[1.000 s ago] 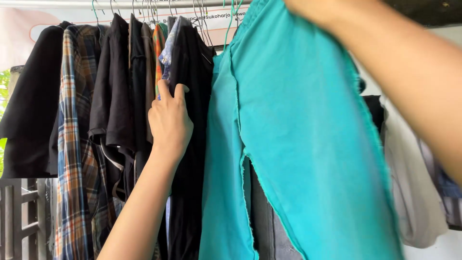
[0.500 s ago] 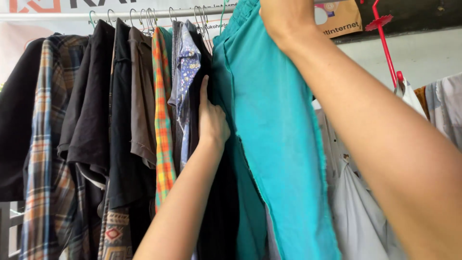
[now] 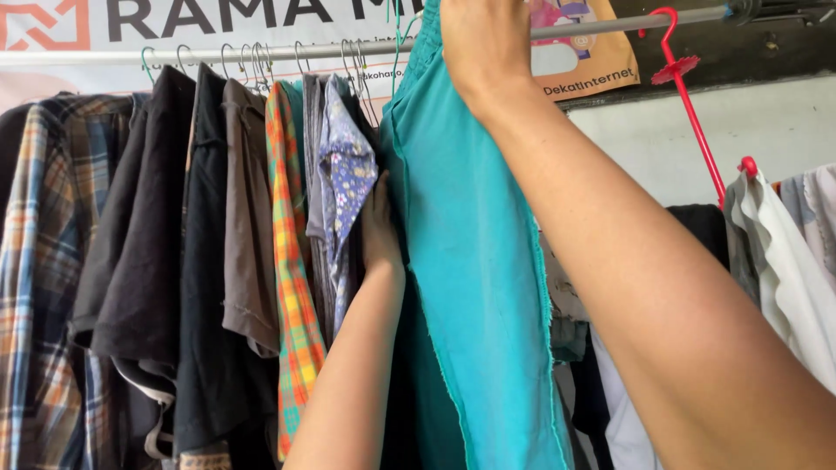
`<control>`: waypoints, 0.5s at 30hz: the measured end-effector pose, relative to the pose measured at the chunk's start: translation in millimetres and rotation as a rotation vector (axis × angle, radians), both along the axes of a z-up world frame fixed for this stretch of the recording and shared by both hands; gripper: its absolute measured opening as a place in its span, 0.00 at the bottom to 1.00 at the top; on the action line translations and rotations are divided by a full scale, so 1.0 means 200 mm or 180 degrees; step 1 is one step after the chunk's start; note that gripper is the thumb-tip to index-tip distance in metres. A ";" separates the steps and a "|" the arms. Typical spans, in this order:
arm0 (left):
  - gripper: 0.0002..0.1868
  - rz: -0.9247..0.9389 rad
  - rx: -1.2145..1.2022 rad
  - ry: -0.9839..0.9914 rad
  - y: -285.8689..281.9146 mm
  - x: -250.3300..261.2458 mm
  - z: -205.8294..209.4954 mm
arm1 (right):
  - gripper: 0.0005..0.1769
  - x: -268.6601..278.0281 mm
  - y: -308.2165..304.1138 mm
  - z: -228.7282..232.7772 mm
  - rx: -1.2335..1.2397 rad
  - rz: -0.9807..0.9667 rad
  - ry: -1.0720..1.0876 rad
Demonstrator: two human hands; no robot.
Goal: Hanging freshly washed clothes on a drying rack using hangers.
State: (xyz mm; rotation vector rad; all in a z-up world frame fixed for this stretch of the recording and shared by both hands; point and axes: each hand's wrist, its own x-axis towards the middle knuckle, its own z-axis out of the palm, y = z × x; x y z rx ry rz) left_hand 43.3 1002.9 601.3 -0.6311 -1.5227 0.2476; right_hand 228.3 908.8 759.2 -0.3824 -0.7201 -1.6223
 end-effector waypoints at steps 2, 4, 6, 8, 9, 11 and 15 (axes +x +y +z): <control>0.38 0.0344 0.0230 -0.0061 0.19 -0.10 0.05 | 0.06 -0.04 -0.01 0.02 0.0030 0.0073 0.0010; 0.40 0.1402 0.0866 -0.0258 0.38 -0.19 0.09 | 0.05 -0.07 -0.01 0.06 -0.0152 0.0072 0.0148; 0.40 0.1208 0.0875 -0.0463 0.27 -0.22 0.09 | 0.05 -0.10 0.01 0.10 -0.0293 0.0087 0.0180; 0.40 0.1006 0.0866 -0.0659 0.11 -0.22 0.08 | 0.05 -0.11 0.03 0.11 -0.0452 0.0094 0.0218; 0.41 0.1002 0.0535 -0.0728 0.01 -0.23 0.09 | 0.05 -0.12 0.04 0.11 -0.0296 0.0032 0.0267; 0.42 0.1005 0.0201 -0.0802 -0.08 -0.26 0.10 | 0.05 -0.14 0.06 0.12 -0.0143 -0.0021 0.0309; 0.43 0.1155 0.0302 -0.0824 -0.10 -0.34 0.11 | 0.05 -0.17 0.14 0.14 -0.0335 0.0003 0.0417</control>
